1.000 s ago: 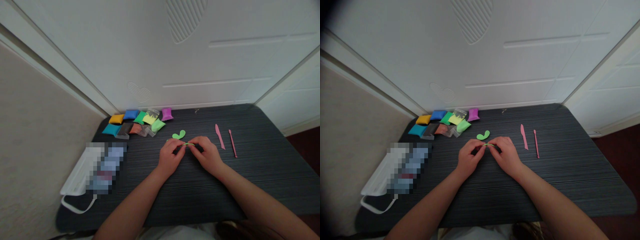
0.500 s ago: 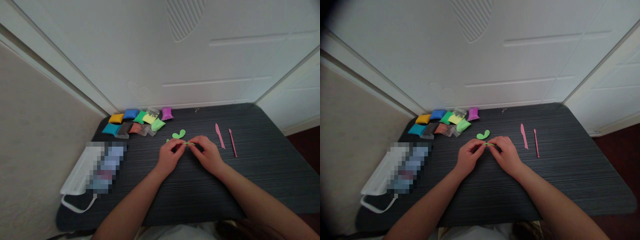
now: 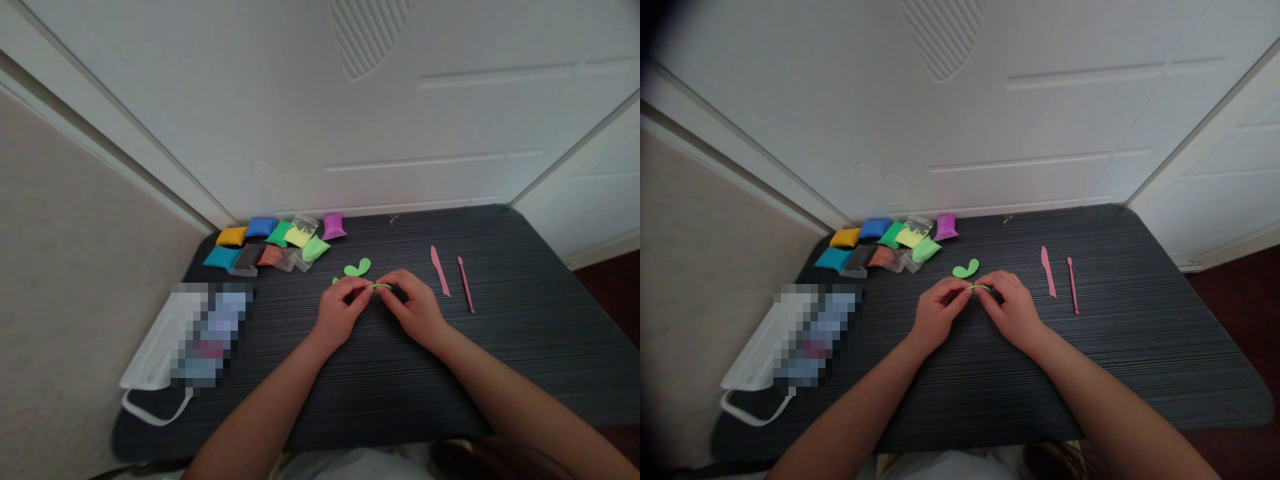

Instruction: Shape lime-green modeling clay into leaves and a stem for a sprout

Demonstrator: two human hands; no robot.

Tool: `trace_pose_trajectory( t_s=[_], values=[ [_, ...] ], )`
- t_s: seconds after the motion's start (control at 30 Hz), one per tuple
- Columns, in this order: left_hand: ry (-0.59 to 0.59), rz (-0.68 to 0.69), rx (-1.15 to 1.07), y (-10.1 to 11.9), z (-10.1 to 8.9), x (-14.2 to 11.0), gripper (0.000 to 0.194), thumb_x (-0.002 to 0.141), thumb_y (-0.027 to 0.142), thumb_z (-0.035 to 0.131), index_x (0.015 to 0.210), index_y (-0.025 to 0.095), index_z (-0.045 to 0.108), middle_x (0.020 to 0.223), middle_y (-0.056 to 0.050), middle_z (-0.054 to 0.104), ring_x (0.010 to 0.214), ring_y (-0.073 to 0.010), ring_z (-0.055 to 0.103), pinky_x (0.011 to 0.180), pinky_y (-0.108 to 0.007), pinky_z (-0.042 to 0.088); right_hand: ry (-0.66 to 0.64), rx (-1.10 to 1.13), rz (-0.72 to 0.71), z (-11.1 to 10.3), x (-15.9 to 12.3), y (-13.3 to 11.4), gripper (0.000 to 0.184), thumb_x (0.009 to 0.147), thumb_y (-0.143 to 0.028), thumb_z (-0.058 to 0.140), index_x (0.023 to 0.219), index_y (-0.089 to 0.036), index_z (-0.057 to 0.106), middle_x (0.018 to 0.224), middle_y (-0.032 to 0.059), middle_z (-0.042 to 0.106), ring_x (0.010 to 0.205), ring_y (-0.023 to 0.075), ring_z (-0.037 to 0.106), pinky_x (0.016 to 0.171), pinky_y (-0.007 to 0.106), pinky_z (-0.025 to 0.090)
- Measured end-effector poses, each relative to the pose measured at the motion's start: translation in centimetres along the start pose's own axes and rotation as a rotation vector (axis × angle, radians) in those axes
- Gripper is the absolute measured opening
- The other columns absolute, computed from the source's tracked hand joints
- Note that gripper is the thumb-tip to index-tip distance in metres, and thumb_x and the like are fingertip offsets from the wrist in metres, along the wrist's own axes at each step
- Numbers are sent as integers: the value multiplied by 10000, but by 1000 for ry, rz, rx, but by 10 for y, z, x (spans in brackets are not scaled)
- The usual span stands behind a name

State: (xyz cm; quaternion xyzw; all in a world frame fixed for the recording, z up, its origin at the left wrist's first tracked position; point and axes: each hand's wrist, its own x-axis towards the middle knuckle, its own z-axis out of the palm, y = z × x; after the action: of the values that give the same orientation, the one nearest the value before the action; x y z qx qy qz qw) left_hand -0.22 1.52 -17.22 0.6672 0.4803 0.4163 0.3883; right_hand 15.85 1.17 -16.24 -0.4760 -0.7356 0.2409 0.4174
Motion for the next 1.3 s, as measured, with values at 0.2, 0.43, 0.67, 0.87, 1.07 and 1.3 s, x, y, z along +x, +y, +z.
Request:
trace_pose_trajectory(
  t_s=[0.2,0.43,0.67,0.87,1.07,1.3],
  values=[
    [-13,-8,3,1,0,0,130,791,275,530,853,202,618,828,-13,623,749,-129,565,693,-265,452,-16,7,-9,-1,0,0,93,803,-202,515,877,-217,570,830,33,608,819,179,561,755,334,452],
    [-16,-9,18,1,0,0,138,793,282,523,845,202,623,818,-13,629,736,-129,566,681,-266,453,-17,5,-13,-1,1,-1,102,808,-209,498,874,-218,575,821,34,612,813,182,567,740,337,458],
    [15,-37,-29,1,3,-1,131,795,276,519,869,198,593,835,-16,616,754,-134,567,701,-268,459,6,0,0,2,0,0,123,801,-222,519,909,-229,576,838,31,621,808,184,571,732,341,463],
    [7,-47,-51,0,3,-2,164,790,278,527,922,199,583,850,-21,612,760,-136,571,700,-271,461,8,-3,30,1,-1,0,103,797,-227,531,887,-221,580,830,29,625,797,178,571,730,330,457],
    [18,4,6,2,1,0,129,786,277,533,838,201,623,817,-9,623,733,-124,568,668,-251,447,3,16,21,1,-1,-2,90,797,-219,530,872,-222,581,817,22,621,794,173,577,731,325,461],
    [19,10,17,3,1,0,125,792,273,528,831,202,623,817,-6,626,736,-124,563,689,-257,445,8,14,14,1,-1,-2,92,802,-227,524,871,-217,584,818,25,623,795,172,574,728,325,460]
  ],
)
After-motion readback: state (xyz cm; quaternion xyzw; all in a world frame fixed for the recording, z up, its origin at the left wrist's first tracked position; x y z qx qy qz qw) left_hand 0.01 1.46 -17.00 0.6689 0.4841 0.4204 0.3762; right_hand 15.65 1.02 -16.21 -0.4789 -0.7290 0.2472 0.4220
